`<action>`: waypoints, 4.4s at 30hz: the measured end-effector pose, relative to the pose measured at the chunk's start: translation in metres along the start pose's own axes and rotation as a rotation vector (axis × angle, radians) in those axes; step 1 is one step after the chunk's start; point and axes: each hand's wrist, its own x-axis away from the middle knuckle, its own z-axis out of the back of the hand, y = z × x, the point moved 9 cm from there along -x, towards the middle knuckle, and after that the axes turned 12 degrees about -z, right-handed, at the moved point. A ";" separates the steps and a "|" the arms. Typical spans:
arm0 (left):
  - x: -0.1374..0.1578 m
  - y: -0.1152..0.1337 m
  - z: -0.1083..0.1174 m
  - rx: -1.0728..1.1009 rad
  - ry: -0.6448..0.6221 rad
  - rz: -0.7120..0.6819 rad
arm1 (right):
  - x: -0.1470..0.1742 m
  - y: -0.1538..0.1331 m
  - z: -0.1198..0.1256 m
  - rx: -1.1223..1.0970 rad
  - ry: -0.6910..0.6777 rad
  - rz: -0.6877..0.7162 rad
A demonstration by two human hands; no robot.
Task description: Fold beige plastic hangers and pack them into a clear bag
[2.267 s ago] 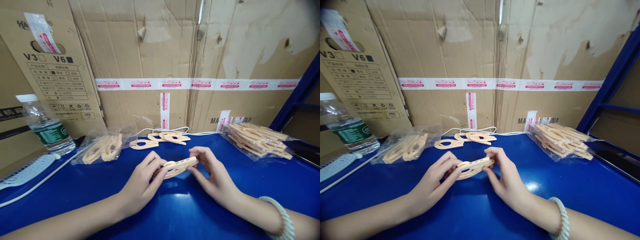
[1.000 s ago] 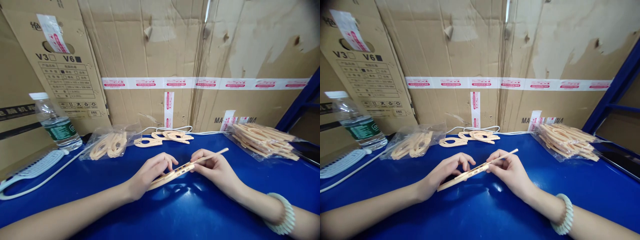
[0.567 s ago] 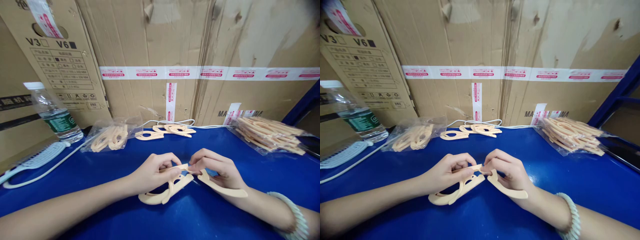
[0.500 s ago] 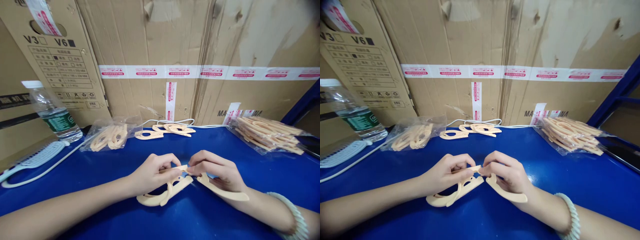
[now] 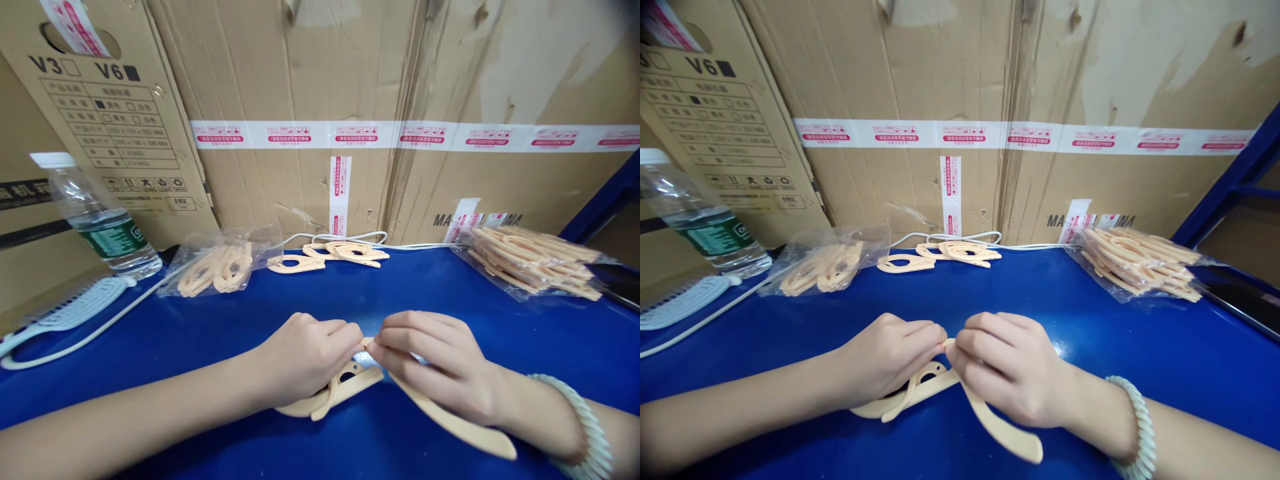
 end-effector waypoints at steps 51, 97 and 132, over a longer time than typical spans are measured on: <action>0.034 -0.088 -0.040 1.681 0.714 0.949 | 0.021 0.090 -0.016 -0.093 -0.066 -0.739; 0.030 -0.062 -0.039 1.549 0.640 0.851 | 0.006 -0.003 -0.022 0.131 -0.193 -0.132; 0.034 -0.066 -0.031 1.556 0.811 0.961 | 0.014 0.030 -0.045 0.023 -0.469 -0.297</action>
